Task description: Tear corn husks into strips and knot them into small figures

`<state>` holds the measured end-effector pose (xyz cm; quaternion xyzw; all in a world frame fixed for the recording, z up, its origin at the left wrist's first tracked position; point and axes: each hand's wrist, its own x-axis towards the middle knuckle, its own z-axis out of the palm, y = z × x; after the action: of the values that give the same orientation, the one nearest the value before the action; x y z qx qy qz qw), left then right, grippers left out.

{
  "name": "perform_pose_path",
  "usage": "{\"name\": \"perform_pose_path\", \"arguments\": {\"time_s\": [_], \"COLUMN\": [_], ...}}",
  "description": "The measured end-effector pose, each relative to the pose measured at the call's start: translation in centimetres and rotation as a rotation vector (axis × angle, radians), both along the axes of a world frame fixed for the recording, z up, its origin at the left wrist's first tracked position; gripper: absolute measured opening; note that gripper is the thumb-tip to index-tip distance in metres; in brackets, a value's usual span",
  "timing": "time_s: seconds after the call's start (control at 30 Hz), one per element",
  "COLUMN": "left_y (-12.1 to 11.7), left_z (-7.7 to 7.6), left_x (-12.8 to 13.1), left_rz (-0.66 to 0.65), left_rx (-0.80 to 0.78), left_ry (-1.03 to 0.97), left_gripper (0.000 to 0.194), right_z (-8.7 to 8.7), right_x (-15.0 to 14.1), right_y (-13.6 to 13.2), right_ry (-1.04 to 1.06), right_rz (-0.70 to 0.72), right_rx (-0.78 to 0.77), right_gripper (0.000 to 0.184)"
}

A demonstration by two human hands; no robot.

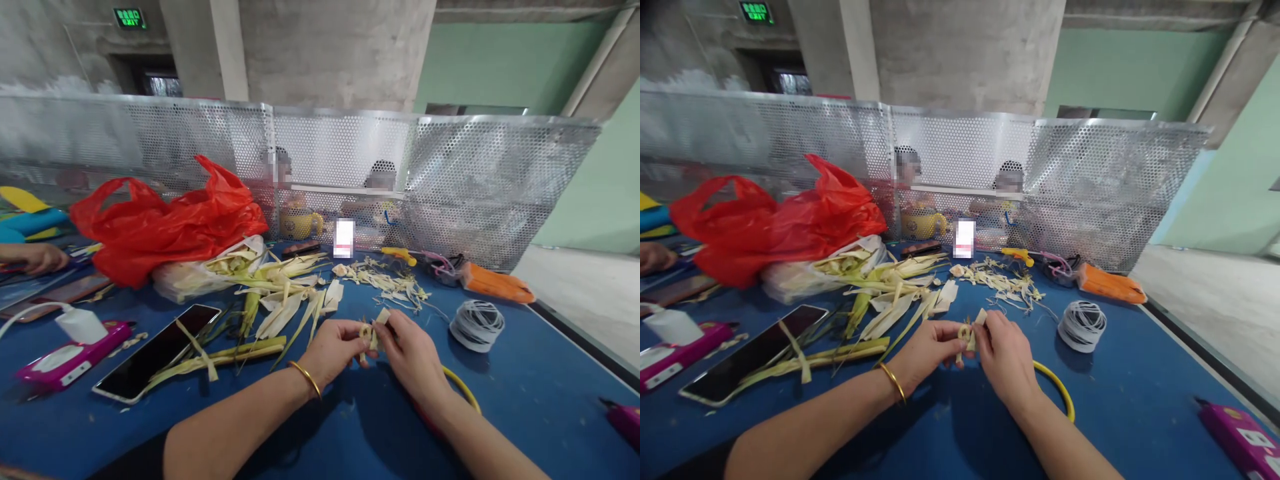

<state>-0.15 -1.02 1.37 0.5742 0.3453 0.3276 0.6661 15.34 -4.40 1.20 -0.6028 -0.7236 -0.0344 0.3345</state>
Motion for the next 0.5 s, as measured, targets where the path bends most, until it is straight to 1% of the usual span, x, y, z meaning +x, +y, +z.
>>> {"name": "perform_pose_path", "arguments": {"time_s": [0.1,0.23,0.4,0.47,0.5], "left_y": [0.05,-0.08,-0.37,-0.23,-0.08], "left_z": [0.01,-0.15,-0.75,-0.78,-0.74], "left_x": [-0.04,0.19,0.66,0.58,0.46], "left_rz": [-0.018,-0.016,0.087,0.109,0.114], "left_rx": [-0.011,0.006,0.073,0.029,-0.008], "left_ry": [0.02,0.015,-0.036,-0.039,-0.045], "left_gripper": [0.024,0.025,0.024,0.025,0.027], "right_z": [-0.2,-0.55,-0.98,-0.78,-0.59], "right_x": [-0.05,-0.16,-0.06,0.09,0.18], "right_y": [-0.02,-0.01,0.41,0.37,0.3], "right_ry": [0.01,0.113,0.325,0.34,0.315], "right_rz": [-0.074,-0.097,-0.028,-0.006,0.0], "right_rx": [-0.107,-0.168,-0.194,-0.164,-0.124], "right_gripper": [0.024,0.026,0.03,0.03,0.028]}}
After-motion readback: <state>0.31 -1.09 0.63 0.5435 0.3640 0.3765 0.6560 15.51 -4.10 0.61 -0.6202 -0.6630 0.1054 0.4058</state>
